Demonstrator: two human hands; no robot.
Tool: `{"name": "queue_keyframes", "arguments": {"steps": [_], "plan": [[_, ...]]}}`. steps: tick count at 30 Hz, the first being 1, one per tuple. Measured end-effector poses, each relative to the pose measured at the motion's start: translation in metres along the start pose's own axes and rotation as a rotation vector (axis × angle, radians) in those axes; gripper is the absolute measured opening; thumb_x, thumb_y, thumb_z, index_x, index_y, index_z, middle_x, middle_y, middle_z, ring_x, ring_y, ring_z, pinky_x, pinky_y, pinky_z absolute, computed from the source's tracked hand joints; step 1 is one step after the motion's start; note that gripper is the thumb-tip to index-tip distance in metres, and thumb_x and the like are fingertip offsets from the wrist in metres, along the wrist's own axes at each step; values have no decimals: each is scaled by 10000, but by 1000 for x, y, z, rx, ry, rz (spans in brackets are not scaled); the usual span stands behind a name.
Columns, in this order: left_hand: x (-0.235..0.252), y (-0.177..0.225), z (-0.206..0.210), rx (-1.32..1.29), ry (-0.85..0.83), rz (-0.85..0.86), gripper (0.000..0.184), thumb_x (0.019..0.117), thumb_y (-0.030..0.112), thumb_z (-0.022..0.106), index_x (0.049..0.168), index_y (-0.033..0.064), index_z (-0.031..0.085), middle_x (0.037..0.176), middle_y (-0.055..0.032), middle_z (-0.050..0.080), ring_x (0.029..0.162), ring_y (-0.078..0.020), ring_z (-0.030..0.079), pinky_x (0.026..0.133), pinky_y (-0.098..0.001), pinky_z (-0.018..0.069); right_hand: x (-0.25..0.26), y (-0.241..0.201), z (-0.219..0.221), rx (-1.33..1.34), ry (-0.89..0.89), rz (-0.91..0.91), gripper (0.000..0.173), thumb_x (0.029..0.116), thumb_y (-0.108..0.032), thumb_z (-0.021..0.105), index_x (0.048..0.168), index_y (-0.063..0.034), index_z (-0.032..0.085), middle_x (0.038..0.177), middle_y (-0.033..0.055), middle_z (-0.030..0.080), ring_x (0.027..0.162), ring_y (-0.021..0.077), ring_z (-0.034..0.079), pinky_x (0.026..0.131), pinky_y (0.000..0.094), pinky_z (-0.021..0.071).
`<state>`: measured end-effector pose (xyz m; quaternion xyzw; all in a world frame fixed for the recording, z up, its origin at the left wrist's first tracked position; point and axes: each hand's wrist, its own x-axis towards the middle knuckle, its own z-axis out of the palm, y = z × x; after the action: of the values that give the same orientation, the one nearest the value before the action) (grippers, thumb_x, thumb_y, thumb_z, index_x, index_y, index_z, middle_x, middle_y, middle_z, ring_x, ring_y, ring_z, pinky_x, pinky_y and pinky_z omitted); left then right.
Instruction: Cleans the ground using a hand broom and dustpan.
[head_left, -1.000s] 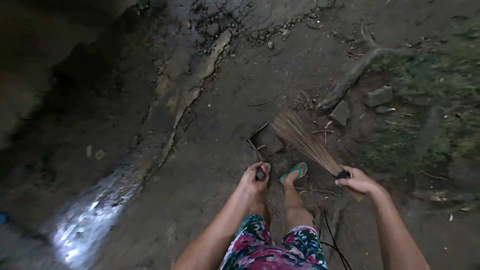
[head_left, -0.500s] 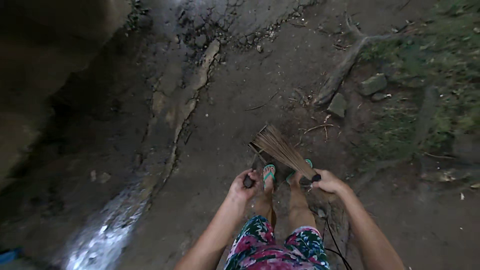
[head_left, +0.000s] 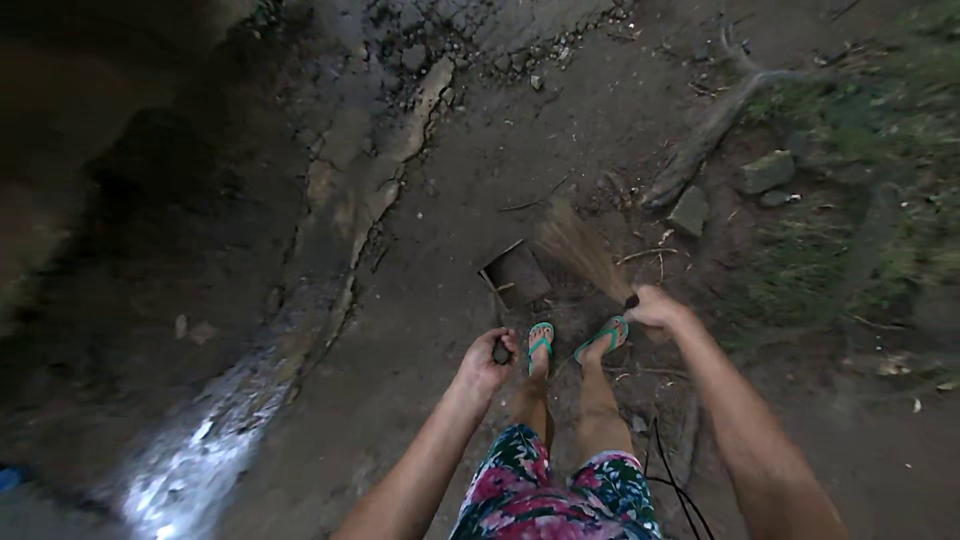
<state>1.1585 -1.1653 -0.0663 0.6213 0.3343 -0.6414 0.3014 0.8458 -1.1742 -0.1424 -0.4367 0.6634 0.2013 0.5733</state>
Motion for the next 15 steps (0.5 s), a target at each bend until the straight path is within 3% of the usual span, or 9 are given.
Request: {"name": "queue_keyframes", "arguments": {"steps": [4, 7, 11, 13, 15], "plan": [[3, 2, -8, 105, 21, 12, 125, 1041, 122, 437, 947, 65, 496, 693, -36, 543, 459, -54, 519, 408, -156, 471, -44, 27, 15, 69, -86, -107, 715, 918, -237, 783, 1530, -62, 456, 1361, 232, 612, 1252, 354, 605, 1082, 551, 459], [3, 2, -13, 79, 2, -13, 141, 1040, 127, 439, 922, 72, 494, 674, -26, 536, 458, -50, 521, 409, -149, 474, -46, 13, 33, 146, 47, -13, 800, 923, -238, 772, 1578, -39, 358, 1400, 247, 582, 1292, 373, 581, 1102, 555, 450], [4, 2, -17, 48, -12, -31, 141, 1038, 124, 435, 921, 72, 495, 676, -30, 541, 461, -55, 528, 415, -153, 483, -6, -24, 84, 211, 226, 183, 828, 934, -231, 703, 1600, -33, 253, 1354, 248, 608, 1243, 388, 622, 1044, 562, 500], [5, 4, -20, 74, -30, -30, 152, 1043, 138, 426, 924, 74, 493, 677, -28, 537, 462, -53, 528, 414, -150, 479, 8, -37, 117, 219, 181, 233, 824, 934, -263, 695, 1589, -18, 259, 1376, 251, 596, 1263, 388, 612, 1057, 574, 489], [6, 6, -24, 123, -52, -30, 167, 1049, 149, 417, 925, 76, 501, 673, -21, 539, 465, -49, 531, 417, -148, 478, 2, -47, 146, 217, 36, 208, 768, 925, -299, 709, 1529, 20, 359, 1407, 266, 567, 1300, 396, 579, 1077, 589, 465]]}}
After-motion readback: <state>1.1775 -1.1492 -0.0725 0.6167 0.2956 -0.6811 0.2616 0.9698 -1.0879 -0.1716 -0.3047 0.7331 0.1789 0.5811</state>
